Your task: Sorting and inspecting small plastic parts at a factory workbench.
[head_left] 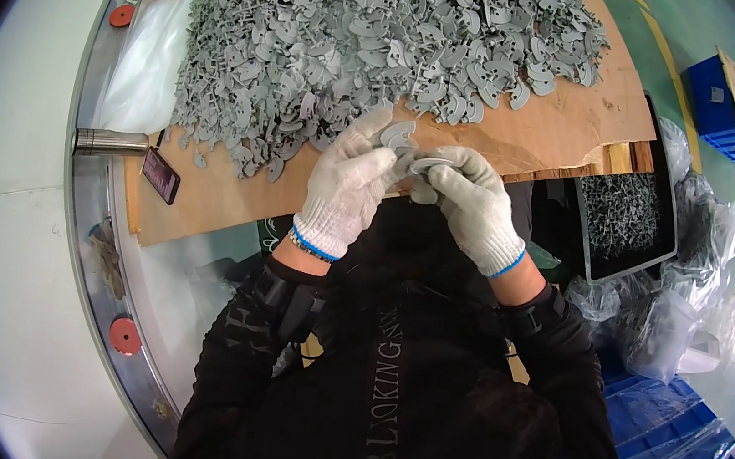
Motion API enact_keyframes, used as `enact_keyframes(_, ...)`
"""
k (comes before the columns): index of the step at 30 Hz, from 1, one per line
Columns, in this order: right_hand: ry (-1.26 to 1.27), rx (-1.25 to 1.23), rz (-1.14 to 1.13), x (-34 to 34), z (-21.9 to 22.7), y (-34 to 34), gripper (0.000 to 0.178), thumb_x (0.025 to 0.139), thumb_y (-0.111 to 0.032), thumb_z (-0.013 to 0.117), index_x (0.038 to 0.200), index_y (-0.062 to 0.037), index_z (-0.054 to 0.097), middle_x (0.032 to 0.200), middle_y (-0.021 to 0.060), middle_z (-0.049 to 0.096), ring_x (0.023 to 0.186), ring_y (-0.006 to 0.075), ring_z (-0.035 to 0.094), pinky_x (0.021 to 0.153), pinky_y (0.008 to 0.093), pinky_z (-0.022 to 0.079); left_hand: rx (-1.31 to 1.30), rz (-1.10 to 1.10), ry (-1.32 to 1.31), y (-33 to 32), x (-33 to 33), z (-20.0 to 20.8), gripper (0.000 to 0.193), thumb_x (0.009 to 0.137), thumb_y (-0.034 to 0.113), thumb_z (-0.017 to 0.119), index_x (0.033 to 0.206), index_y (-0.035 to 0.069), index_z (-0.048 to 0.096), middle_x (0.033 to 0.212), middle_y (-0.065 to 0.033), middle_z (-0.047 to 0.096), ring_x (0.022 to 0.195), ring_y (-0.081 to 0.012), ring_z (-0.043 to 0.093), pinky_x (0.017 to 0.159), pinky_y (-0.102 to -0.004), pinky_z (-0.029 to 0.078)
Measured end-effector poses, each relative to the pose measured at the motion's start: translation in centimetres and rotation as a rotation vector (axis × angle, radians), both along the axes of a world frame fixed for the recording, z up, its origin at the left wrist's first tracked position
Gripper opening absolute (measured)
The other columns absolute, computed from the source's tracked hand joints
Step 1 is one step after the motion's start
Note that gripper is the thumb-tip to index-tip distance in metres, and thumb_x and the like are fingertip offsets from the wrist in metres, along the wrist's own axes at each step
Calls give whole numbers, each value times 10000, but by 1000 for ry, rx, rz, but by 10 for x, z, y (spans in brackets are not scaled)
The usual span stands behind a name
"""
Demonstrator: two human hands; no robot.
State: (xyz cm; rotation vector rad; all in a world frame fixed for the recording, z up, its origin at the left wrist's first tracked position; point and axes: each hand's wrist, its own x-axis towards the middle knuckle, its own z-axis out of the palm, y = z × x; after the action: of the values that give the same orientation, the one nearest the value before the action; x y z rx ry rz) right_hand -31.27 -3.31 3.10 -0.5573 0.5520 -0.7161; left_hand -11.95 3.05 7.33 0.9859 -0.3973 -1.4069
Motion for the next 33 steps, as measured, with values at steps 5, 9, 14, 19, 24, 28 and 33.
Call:
enact_keyframes(5, 3, -76, -133, -16, -15, -1, 181, 1075, 6, 611, 1240, 16, 683, 1107, 130, 774, 894, 210, 732, 819, 337, 616, -178, 80, -675, -4, -1, -3, 405, 996, -159, 591, 1366, -6, 656, 1243, -120, 758, 1155, -236, 745, 1035, -358, 603)
enact_keyframes(9, 35, -70, -210, -15, -6, -3, 165, 1078, -3, 614, 1225, 19, 687, 1081, 125, 768, 840, 193, 716, 751, 328, 603, -463, 11, -1355, -10, 4, 7, 365, 994, -163, 632, 1314, 3, 691, 1199, -105, 779, 1104, -203, 765, 1018, -338, 606)
enact_keyframes(14, 261, -188, -123, -20, 6, -22, 155, 1077, -20, 624, 1207, 15, 701, 1027, 101, 751, 784, 153, 686, 690, 311, 579, -493, 22, -1387, -13, -5, 10, 402, 973, -185, 653, 1319, 16, 695, 1220, -86, 783, 1099, -183, 774, 1004, -323, 609)
enact_keyframes(19, 83, -38, -156, -9, 26, -40, 171, 1074, -29, 623, 1214, 20, 709, 971, 80, 732, 720, 131, 658, 683, 303, 576, -304, 167, -1099, -16, -17, 7, 361, 990, -120, 679, 1321, 24, 697, 1173, -83, 786, 1045, -211, 782, 940, -347, 640)
enact_keyframes(24, 210, -41, -123, 0, 33, -37, 238, 1079, -41, 610, 1284, 30, 707, 962, 73, 726, 727, 136, 664, 690, 305, 579, -63, 170, -224, -16, -7, 10, 355, 991, -64, 705, 1342, -20, 673, 1177, -136, 771, 1013, -233, 785, 897, -357, 667)
enact_keyframes(28, 340, -131, -74, 1, 16, -37, 277, 1082, -51, 610, 1331, 35, 696, 982, 74, 731, 759, 140, 681, 699, 303, 582, -24, 60, -40, -15, -1, 9, 361, 985, -36, 723, 1342, -32, 667, 1178, -161, 764, 994, -230, 784, 859, -347, 679)
enact_keyframes(33, 166, -34, -91, 13, 27, -31, 253, 1093, -108, 632, 1278, 51, 701, 979, 79, 748, 749, 146, 696, 690, 303, 586, 55, 18, -123, -13, -9, 16, 374, 998, -15, 715, 1368, -13, 668, 1191, -158, 768, 998, -225, 787, 868, -342, 680)
